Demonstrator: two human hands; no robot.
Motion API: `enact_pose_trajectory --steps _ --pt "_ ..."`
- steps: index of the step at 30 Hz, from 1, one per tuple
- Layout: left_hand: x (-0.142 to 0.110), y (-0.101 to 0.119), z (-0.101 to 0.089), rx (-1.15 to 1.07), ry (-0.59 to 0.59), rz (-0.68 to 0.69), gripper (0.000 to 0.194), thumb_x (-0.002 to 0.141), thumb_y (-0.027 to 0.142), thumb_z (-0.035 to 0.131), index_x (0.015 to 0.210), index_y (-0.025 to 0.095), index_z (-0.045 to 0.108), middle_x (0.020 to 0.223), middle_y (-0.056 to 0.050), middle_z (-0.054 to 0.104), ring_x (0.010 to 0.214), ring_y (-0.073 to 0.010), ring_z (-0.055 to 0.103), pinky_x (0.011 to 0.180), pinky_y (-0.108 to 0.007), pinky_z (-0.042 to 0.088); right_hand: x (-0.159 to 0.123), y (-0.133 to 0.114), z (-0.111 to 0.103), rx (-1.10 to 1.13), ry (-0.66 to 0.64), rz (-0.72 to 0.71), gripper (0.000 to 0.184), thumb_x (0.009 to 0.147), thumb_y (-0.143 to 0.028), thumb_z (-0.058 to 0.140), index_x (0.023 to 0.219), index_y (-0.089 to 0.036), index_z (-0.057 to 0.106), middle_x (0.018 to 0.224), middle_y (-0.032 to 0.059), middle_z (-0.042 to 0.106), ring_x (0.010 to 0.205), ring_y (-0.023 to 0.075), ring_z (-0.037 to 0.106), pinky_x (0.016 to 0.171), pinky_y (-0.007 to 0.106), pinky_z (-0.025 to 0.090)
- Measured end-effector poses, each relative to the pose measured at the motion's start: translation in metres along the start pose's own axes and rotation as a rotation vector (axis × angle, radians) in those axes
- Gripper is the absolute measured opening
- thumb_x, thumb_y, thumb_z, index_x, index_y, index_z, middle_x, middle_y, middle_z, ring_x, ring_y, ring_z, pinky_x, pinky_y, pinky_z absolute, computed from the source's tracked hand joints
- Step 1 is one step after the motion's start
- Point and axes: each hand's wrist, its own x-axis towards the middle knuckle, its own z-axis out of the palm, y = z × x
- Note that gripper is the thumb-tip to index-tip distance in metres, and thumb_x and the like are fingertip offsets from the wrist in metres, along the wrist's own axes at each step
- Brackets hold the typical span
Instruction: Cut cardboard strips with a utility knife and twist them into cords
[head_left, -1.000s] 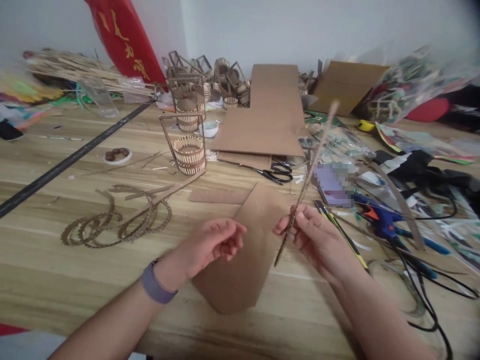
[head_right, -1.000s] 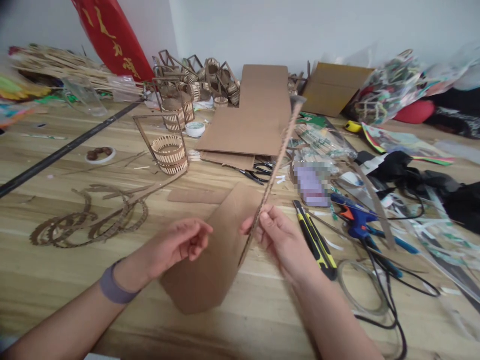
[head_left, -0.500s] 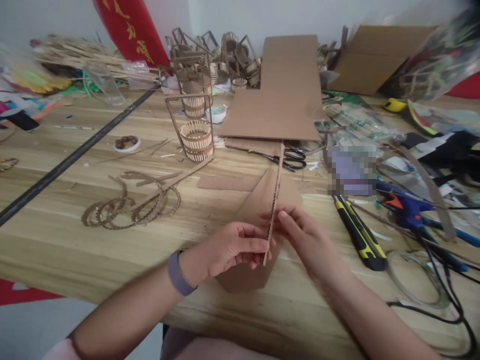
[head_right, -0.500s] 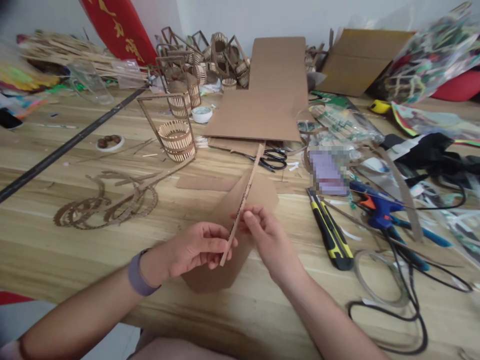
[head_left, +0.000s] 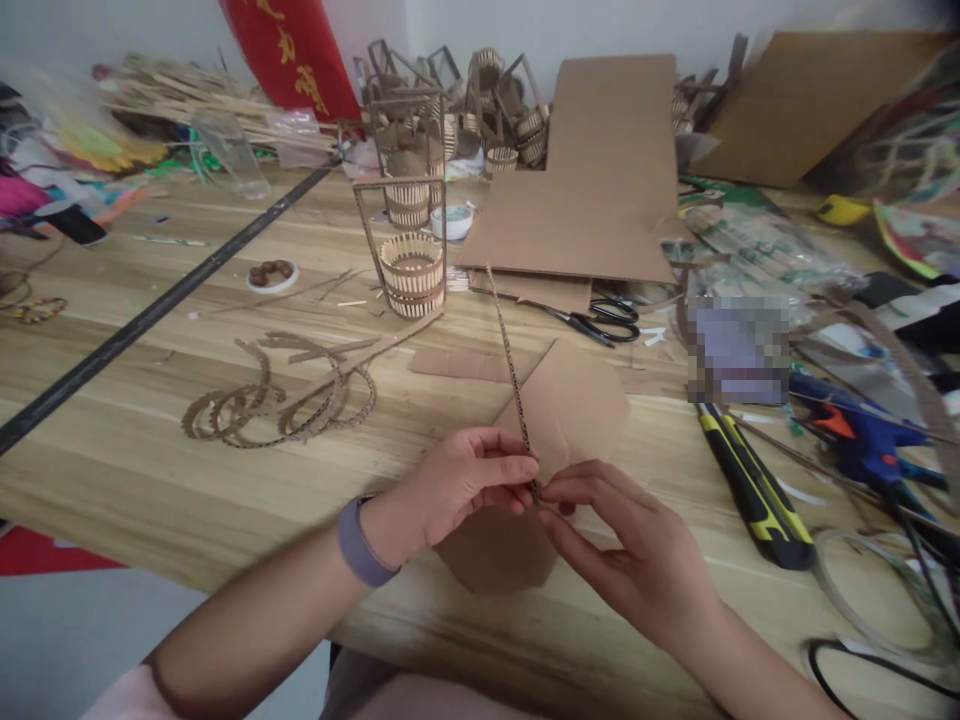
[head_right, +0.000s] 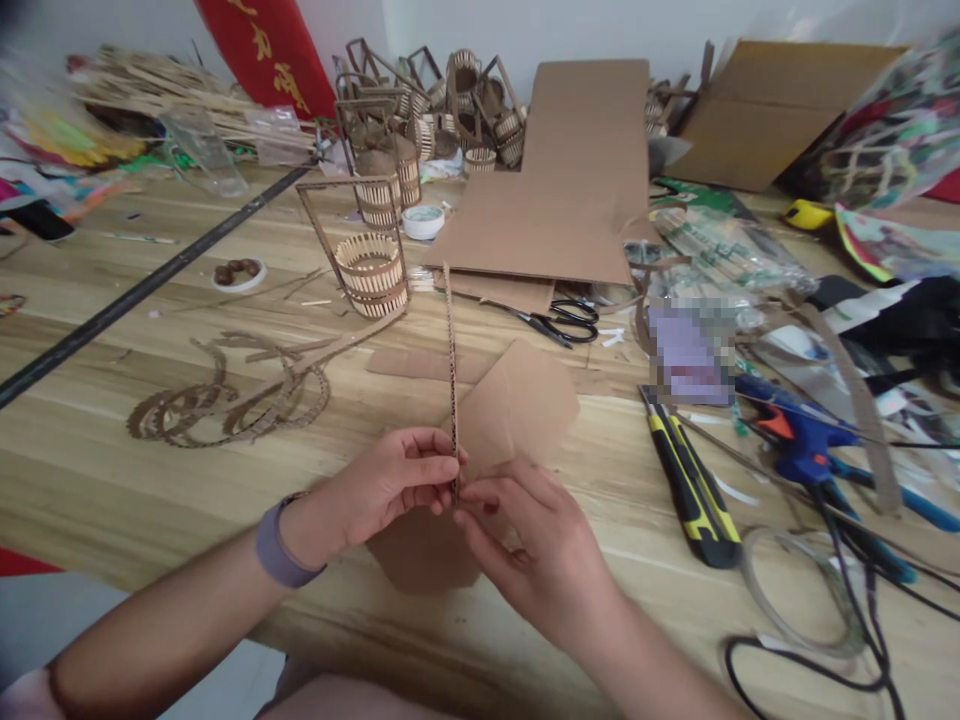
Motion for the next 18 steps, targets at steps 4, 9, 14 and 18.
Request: enact_pose_trajectory --steps 4,9,14,18 --pt "0.0002 -0.0007 0.0001 0.003 0.006 0.007 0.044 0.054 0.032 0.095 0.077 0.012 0.064 0.063 0.002 0.068 0.053 -0.0071 0.063 0.052 -0.015 0.05 -0.0007 0.0006 0.0006 -0.019 0.0 0.004 0.011 0.09 -0.013 0.059 0.092 -0.024 0.061 0.079 0.0001 0.07 0.07 0.0119 0.067 0.06 0.022 0.053" --pt "-0.0013 0.0001 0.0012 0.028 0.005 0.018 0.043 0.055 0.032 0.094 0.077 0.012 0.063 0.063 0.002 0.067 0.053 -0.0067 0.062 0.053 -0.016 0.049 -0.0013 -0.0002 0.0016 -0.017 0.003 0.013 0.01 0.09 -0.013 0.059 0.091 -0.023 0.061 0.078 0.0 0.07 0.069 0.0117 0.067 0.06 0.022 0.053" --pt "-0.0026 -0.0005 0.0025 0.036 0.0 0.01 0.044 0.054 0.034 0.095 0.076 0.012 0.063 0.062 0.002 0.066 0.053 -0.0071 0.062 0.053 -0.017 0.048 -0.0022 -0.0001 0.0006 -0.008 -0.002 0.009 0.012 0.089 -0.012 0.058 0.089 -0.023 0.062 0.078 -0.0009 0.07 0.07 0.011 0.067 0.061 0.021 0.052" --pt "-0.0023 -0.0012 0.002 0.054 0.022 0.026 0.045 0.055 0.034 0.094 0.078 0.012 0.063 0.062 0.002 0.065 0.055 -0.008 0.062 0.054 -0.018 0.048 -0.0038 0.0007 0.0012 0.008 -0.021 0.033 0.014 0.089 -0.011 0.058 0.091 -0.024 0.062 0.079 -0.0014 0.069 0.071 0.0104 0.066 0.063 0.021 0.052"
